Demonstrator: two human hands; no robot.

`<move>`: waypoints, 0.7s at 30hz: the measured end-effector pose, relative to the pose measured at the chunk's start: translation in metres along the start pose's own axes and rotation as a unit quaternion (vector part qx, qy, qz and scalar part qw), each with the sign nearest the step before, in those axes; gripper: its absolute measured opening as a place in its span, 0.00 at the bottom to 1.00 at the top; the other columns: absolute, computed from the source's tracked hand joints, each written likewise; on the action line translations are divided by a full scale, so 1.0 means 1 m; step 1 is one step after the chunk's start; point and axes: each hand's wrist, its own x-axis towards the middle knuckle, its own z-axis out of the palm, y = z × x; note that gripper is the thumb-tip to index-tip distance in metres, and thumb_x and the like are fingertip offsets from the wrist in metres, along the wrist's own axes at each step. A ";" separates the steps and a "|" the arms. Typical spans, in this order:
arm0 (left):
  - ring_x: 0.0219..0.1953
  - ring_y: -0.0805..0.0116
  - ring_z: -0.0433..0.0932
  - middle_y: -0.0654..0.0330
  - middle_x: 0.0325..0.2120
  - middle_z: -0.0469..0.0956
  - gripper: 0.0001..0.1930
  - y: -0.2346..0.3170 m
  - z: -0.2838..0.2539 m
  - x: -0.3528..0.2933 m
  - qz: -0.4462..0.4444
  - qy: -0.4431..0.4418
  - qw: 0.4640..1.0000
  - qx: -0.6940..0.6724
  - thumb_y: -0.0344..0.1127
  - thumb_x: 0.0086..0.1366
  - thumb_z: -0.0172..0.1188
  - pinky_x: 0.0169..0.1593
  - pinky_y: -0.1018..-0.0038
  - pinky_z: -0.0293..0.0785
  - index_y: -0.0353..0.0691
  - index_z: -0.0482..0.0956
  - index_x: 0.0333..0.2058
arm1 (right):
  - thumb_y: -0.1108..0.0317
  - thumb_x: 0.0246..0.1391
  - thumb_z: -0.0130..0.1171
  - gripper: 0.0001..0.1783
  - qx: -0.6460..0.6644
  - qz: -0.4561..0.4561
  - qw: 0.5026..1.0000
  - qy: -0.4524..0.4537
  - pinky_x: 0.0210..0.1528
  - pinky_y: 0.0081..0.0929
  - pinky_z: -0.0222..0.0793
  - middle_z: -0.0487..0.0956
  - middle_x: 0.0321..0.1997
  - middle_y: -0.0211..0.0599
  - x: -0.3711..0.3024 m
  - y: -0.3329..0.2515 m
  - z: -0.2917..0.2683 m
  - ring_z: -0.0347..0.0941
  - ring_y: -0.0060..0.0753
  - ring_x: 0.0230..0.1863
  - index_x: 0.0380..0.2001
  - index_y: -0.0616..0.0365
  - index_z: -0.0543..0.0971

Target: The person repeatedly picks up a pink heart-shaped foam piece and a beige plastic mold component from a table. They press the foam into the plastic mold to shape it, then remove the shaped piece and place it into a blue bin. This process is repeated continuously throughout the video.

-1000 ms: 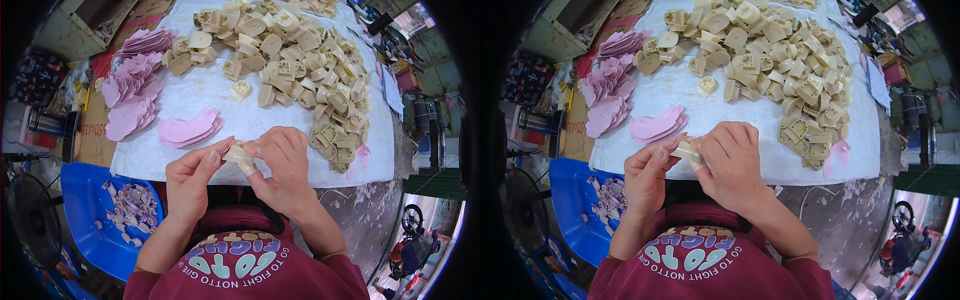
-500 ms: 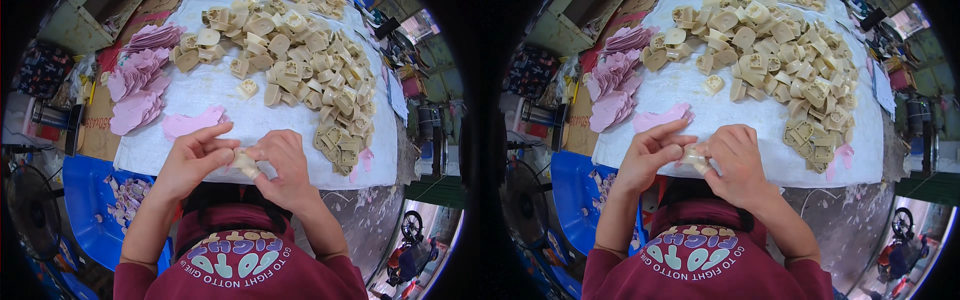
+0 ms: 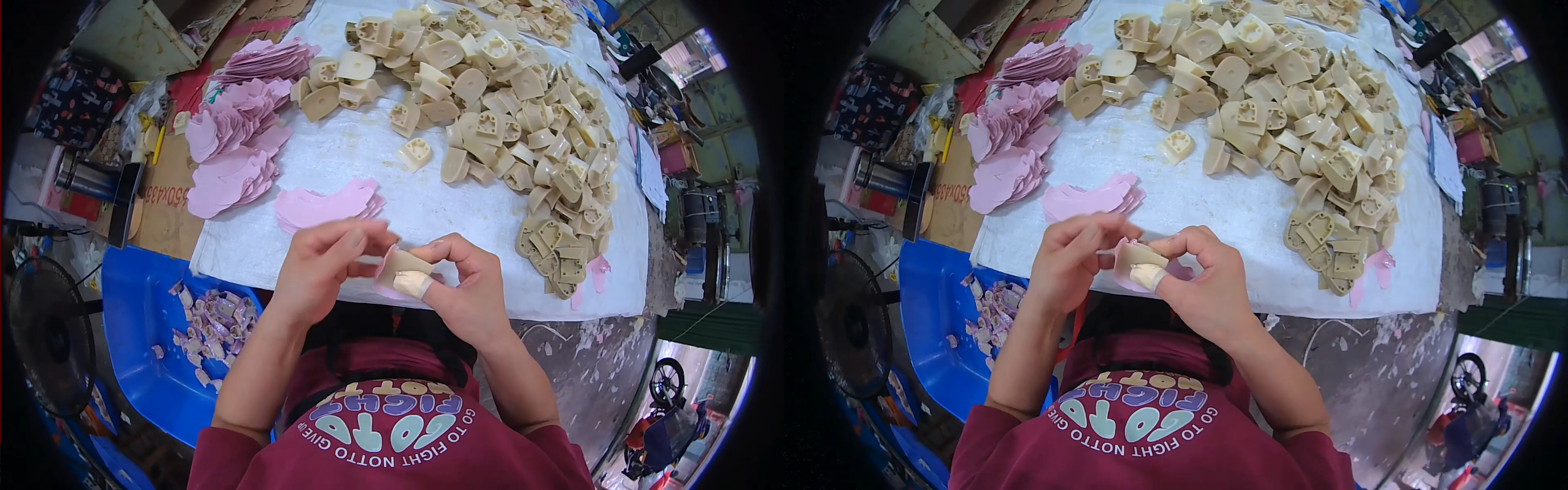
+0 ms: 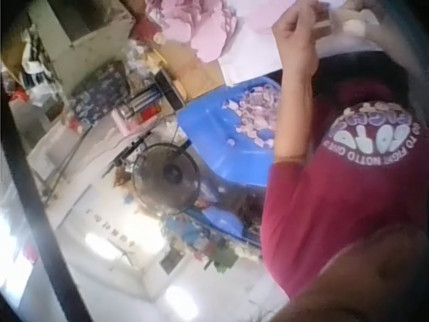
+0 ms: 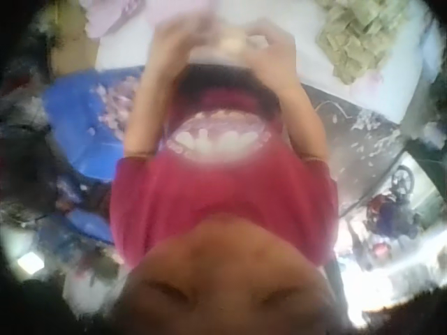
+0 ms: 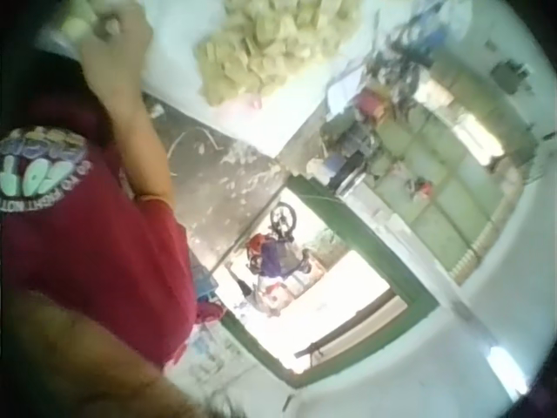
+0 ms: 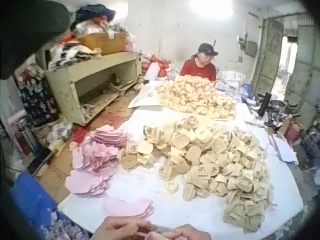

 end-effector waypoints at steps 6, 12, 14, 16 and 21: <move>0.40 0.67 0.78 0.56 0.36 0.79 0.08 -0.010 0.009 -0.016 0.261 0.040 0.924 0.276 0.20 0.57 0.59 0.42 0.74 0.74 0.29 0.80 0.37 | 0.71 0.43 0.68 0.11 -0.038 -0.011 0.999 0.014 0.39 0.20 0.67 0.78 0.32 0.28 -0.002 0.006 0.005 0.72 0.17 0.35 0.33 0.60 0.79; 0.39 0.68 0.77 0.52 0.39 0.78 0.08 -0.013 0.011 -0.014 0.080 0.058 0.995 0.008 0.26 0.62 0.55 0.42 0.74 0.73 0.31 0.81 0.36 | 0.71 0.37 0.66 0.10 -0.259 -0.251 0.932 0.034 0.39 0.32 0.63 0.74 0.27 0.33 0.002 0.006 0.005 0.69 0.37 0.34 0.28 0.56 0.78; 0.38 0.70 0.76 0.53 0.38 0.78 0.08 -0.011 0.017 -0.010 0.093 0.048 0.994 0.018 0.27 0.63 0.55 0.40 0.75 0.73 0.31 0.81 0.36 | 0.72 0.36 0.66 0.10 -0.222 -0.212 0.951 0.046 0.39 0.33 0.62 0.74 0.26 0.33 0.001 0.004 0.002 0.69 0.38 0.33 0.27 0.56 0.77; 0.36 0.73 0.75 0.57 0.36 0.77 0.07 -0.012 0.023 -0.009 0.150 0.023 0.987 0.057 0.28 0.64 0.56 0.39 0.77 0.72 0.32 0.81 0.35 | 0.72 0.37 0.65 0.10 -0.211 -0.186 0.958 0.048 0.39 0.33 0.63 0.74 0.26 0.32 0.000 0.005 -0.001 0.69 0.36 0.33 0.27 0.56 0.77; 0.39 0.73 0.74 0.58 0.38 0.75 0.09 -0.012 0.015 -0.008 0.126 -0.039 0.983 0.131 0.30 0.65 0.56 0.42 0.75 0.73 0.33 0.81 0.39 | 0.75 0.41 0.64 0.09 -0.062 -0.042 0.997 -0.010 0.38 0.26 0.68 0.78 0.30 0.29 -0.001 0.013 -0.006 0.73 0.23 0.33 0.30 0.59 0.78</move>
